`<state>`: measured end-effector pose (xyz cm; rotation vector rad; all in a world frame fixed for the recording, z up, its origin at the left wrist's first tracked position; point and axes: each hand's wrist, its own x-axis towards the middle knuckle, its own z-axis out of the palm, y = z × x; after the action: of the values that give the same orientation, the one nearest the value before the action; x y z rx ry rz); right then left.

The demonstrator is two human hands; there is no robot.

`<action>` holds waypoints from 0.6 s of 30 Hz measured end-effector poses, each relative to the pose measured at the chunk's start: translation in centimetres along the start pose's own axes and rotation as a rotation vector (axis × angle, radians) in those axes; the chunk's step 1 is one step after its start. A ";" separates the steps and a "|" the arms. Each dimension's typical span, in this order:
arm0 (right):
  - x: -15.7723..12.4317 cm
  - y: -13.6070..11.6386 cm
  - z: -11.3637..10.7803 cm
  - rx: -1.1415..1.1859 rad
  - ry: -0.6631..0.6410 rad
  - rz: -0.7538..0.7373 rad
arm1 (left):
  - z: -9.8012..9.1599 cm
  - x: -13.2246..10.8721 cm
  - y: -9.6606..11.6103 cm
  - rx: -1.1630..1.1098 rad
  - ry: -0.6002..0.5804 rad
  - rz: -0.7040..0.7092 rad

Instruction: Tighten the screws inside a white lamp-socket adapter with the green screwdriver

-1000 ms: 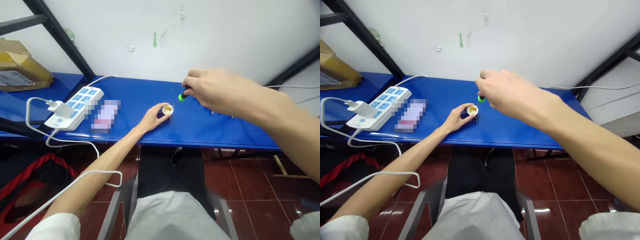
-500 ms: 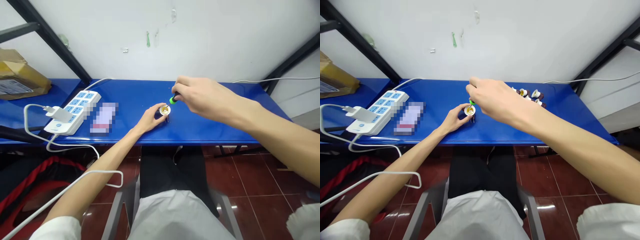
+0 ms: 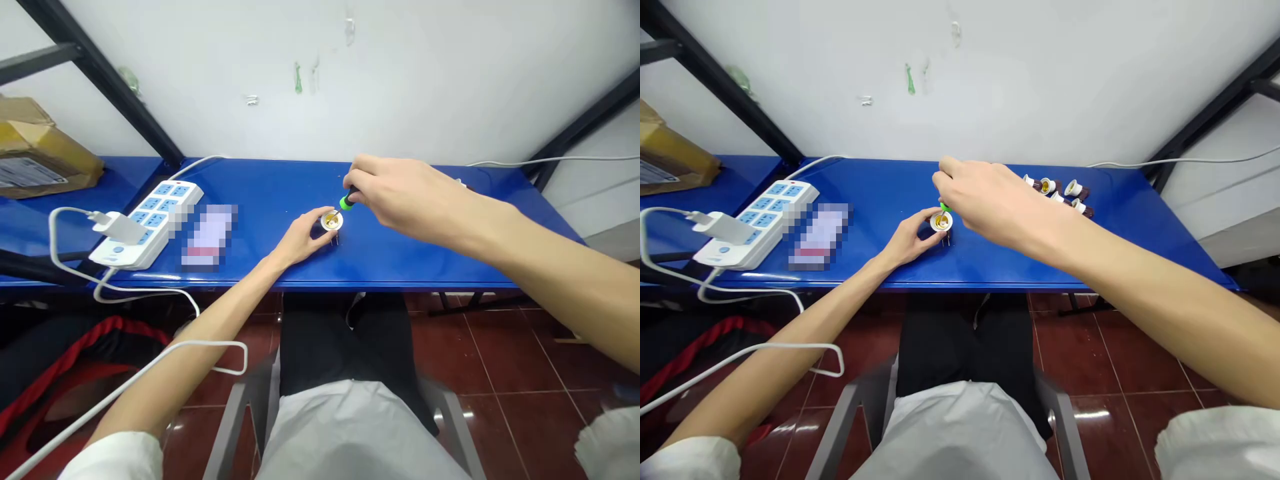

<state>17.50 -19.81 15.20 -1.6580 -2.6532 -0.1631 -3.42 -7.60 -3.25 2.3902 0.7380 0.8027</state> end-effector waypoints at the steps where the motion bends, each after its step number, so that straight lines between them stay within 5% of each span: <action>1: 0.0 -0.2 -0.1 -0.052 -0.011 0.007 | 0.0 0.0 0.0 -0.003 0.001 0.000; 11: 0.4 -1.7 -2.4 -0.160 -0.161 -0.238 | 0.1 -0.4 0.5 0.010 -0.003 0.013; 18: 2.3 -3.5 -2.6 -0.141 -0.072 -0.032 | 0.2 -0.5 0.6 -0.010 -0.002 -0.001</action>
<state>13.25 -19.46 17.64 -1.6919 -2.7822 -0.3037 -3.39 -8.36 -3.24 2.3816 0.7330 0.8015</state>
